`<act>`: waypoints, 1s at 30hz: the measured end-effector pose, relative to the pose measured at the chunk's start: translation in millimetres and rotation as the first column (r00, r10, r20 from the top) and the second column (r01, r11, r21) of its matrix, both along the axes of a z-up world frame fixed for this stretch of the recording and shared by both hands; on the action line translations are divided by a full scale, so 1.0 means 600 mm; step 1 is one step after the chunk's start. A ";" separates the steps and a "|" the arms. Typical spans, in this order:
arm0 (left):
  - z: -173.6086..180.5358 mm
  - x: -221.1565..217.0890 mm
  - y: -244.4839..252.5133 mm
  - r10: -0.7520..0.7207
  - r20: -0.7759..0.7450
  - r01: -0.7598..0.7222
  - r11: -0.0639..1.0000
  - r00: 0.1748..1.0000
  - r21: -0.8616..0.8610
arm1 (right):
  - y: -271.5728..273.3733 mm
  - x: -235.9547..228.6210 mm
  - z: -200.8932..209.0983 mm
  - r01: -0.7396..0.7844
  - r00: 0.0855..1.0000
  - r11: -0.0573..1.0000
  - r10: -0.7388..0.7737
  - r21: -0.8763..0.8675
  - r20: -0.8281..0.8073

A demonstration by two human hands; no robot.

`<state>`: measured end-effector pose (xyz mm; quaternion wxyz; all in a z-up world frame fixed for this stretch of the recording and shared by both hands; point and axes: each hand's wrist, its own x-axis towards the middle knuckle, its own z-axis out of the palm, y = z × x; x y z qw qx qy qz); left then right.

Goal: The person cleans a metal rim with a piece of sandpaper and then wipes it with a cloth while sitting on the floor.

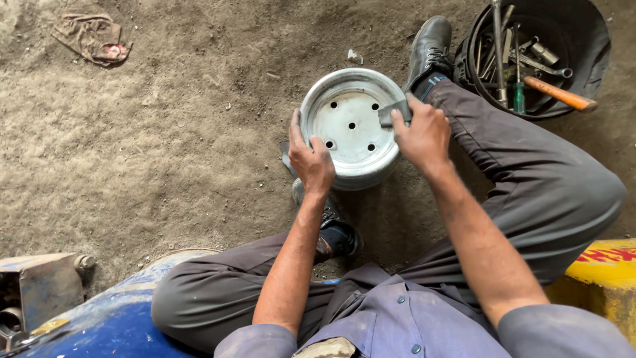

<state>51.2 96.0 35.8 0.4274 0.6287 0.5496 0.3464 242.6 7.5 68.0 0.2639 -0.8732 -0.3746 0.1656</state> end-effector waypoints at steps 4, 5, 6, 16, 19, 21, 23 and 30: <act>0.010 -0.001 0.000 -0.005 -0.004 0.006 0.997 1.000 0.082 | 0.046 0.009 -0.006 -0.026 0.994 0.997 0.033 -0.076 0.101; 0.012 -0.001 0.000 -0.006 -0.009 0.006 0.997 1.000 0.083 | 0.068 0.017 -0.009 -0.043 0.993 0.995 0.052 -0.089 0.104; 0.014 -0.001 0.000 -0.006 -0.013 0.007 0.996 1.000 0.085 | 0.088 0.025 -0.011 -0.060 0.992 0.993 0.071 -0.102 0.107; 0.010 0.000 0.001 -0.023 -0.020 0.024 0.996 1.000 0.085 | -0.005 -0.020 0.000 0.038 0.999 0.989 -0.036 0.140 -0.014; 0.002 0.002 0.001 -0.016 -0.014 0.017 0.999 1.000 0.045 | -0.038 -0.041 0.008 0.151 0.973 0.983 -0.128 0.108 -0.192; -0.001 -0.001 0.002 -0.028 -0.007 0.029 0.999 1.000 0.047 | -0.025 -0.038 0.007 0.128 0.990 0.980 -0.117 0.152 -0.074; -0.003 -0.003 0.000 -0.041 -0.016 0.043 0.992 0.999 0.121 | 0.008 -0.016 0.000 0.085 0.995 0.992 -0.080 0.095 -0.055; 0.000 -0.002 0.003 -0.068 -0.007 0.068 0.986 0.998 0.154 | 0.068 0.044 -0.019 -0.082 0.996 0.993 0.085 0.080 -0.038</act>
